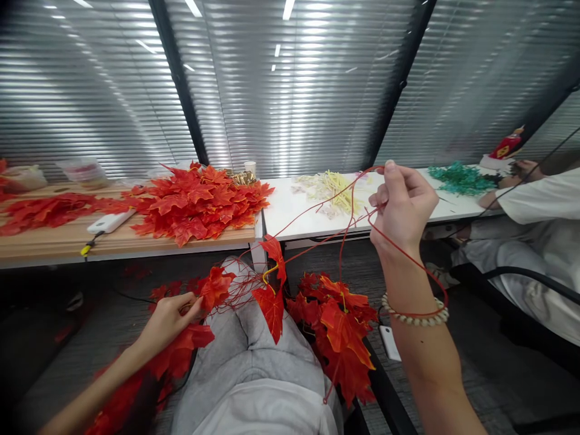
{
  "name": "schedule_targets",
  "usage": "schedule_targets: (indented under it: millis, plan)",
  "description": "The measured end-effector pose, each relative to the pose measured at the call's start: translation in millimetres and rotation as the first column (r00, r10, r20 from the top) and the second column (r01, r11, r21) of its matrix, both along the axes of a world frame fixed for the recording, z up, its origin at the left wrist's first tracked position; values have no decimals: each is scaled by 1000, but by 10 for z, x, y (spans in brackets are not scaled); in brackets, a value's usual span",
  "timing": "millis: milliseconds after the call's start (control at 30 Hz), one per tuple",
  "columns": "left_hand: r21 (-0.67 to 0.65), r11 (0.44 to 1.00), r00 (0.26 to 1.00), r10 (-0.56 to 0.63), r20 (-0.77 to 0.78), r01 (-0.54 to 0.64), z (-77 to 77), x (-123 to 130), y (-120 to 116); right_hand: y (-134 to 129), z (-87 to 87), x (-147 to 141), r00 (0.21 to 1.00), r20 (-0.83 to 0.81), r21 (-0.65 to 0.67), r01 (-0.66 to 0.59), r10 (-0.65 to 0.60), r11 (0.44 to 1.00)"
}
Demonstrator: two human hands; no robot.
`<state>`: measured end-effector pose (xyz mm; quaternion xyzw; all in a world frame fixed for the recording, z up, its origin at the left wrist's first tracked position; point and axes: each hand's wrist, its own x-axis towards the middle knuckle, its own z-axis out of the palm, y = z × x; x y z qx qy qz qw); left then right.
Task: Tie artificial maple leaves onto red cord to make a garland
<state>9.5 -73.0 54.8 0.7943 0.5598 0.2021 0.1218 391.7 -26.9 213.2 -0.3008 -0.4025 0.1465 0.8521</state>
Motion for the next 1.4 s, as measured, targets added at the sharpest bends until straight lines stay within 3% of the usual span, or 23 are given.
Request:
schedule_targets:
  millis: [367,600,733,833,933,1033,1133,1267,1400]
  plan:
    - [-238,957,978,192,79,-169,-60,-123,213,-166,71,-89,998,50,1,-32,32,999]
    - [-261,952,979,187,79,-161,-154,-109,198,-233,94,-135,996,91,37,-16,13,999]
    - [-319,944,967,154,202,-84,-219,-99,170,-210,112,-89,998,68,58,2,-6,998]
    - [-442,895,896,149,418,58,-247,-101,156,-172,106,-7,998,49,56,28,-31,998]
    - [-578,800,765,267,586,163,-259,-89,120,-126,83,80,999,21,32,47,-48,998]
    - [-662,712,652,391,650,233,-299,-57,66,-75,54,138,998,3,-9,69,-69,998]
    - [-677,672,573,441,691,300,-380,-24,23,-38,37,158,997,-36,0,62,-62,998]
    - [-665,655,519,452,725,358,-450,-3,20,-29,39,160,997,-54,8,49,-49,999]
    - [-710,613,533,495,686,345,-459,8,45,-50,49,168,997,-49,7,55,-55,998]
